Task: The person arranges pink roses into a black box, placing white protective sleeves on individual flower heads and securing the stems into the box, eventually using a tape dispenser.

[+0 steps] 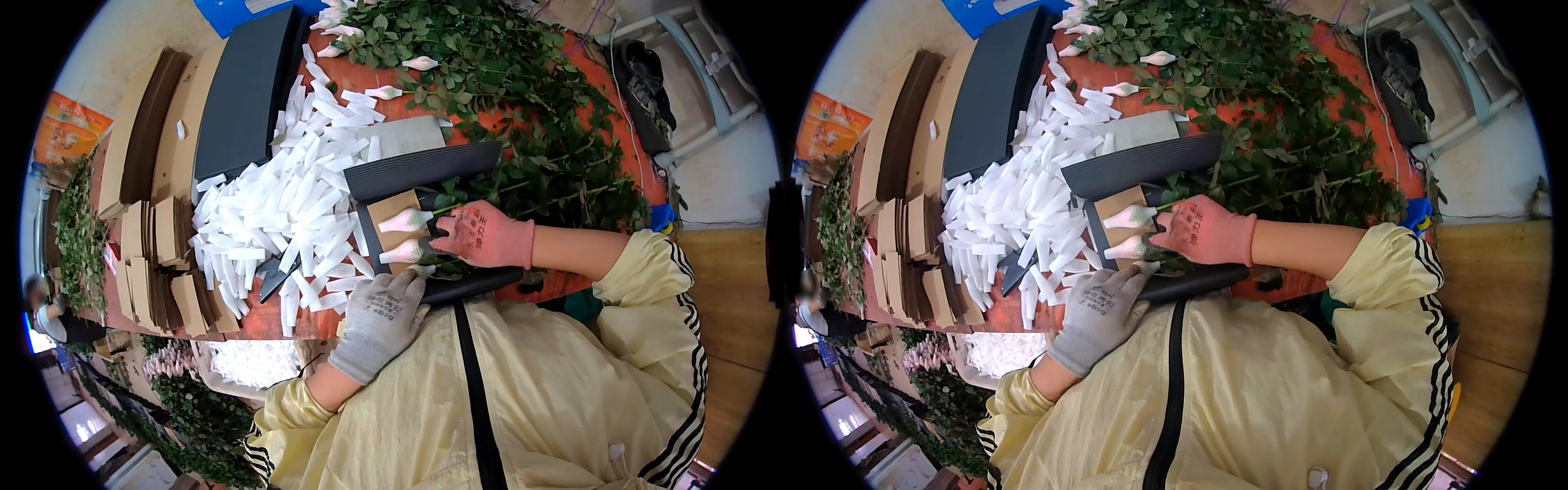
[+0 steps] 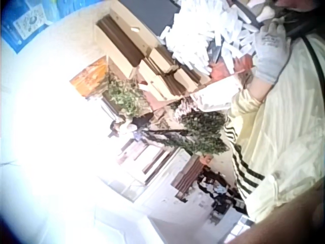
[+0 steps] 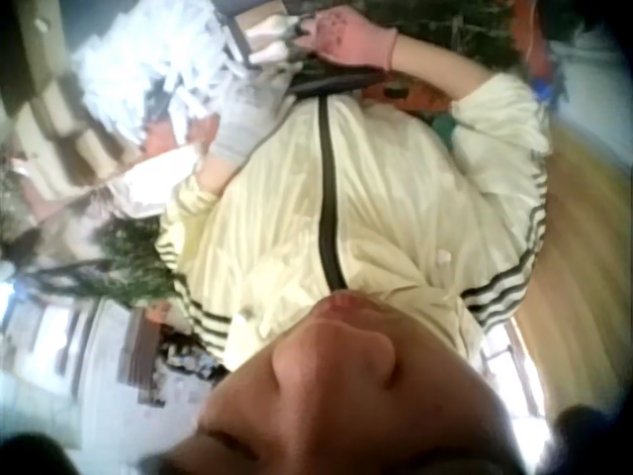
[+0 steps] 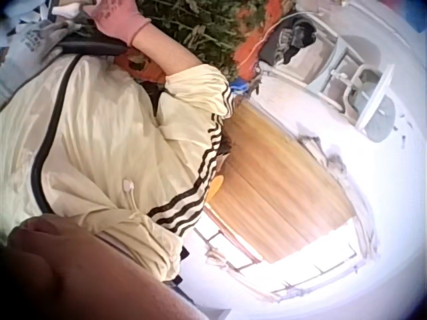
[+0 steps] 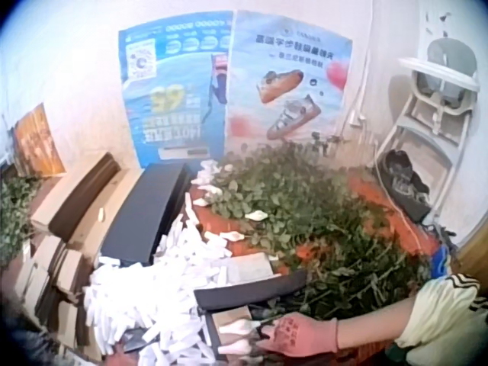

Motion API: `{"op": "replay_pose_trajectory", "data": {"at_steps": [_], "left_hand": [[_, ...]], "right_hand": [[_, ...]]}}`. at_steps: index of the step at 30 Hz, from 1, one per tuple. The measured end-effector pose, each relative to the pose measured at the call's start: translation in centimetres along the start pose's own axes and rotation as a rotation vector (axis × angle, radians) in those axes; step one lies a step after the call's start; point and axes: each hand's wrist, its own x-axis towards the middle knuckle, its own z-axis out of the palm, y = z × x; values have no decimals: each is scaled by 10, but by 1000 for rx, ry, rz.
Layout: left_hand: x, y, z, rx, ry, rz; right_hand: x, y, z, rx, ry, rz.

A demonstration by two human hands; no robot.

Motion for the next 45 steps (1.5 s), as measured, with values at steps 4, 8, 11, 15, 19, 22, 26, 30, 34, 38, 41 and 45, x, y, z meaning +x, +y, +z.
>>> {"op": "replay_pose_trajectory", "data": {"at_steps": [4,8,11,15,19,22,26,30,34,38,41,45], "left_hand": [[7,1,-4,70,228,42],[15,-1,4,14,115,9],[14,-1,12,-4,35,-61],[13,-1,10,19,59,-24],[15,6,4,24,33,-54],[16,2,0,-41,43,-23],[18,-39,0,-341,229,-76],[32,-85,16,-386,278,-332],[40,-102,33,-332,316,-198],[45,-105,36,-309,244,-191],[48,-101,29,-264,263,-156],[43,-83,6,-253,141,-254]], "right_hand": [[-11,1,12,24,210,-95],[-16,0,16,82,301,-15],[-5,3,13,-53,507,93],[23,5,7,-12,271,186],[34,-2,11,-56,262,240],[27,-12,19,-99,353,162],[19,-16,27,-160,318,141],[19,-14,27,-221,298,113],[19,-15,26,-187,253,159],[18,-14,29,-585,243,162],[16,-11,33,-636,285,135],[16,-8,39,-426,308,96]]}}
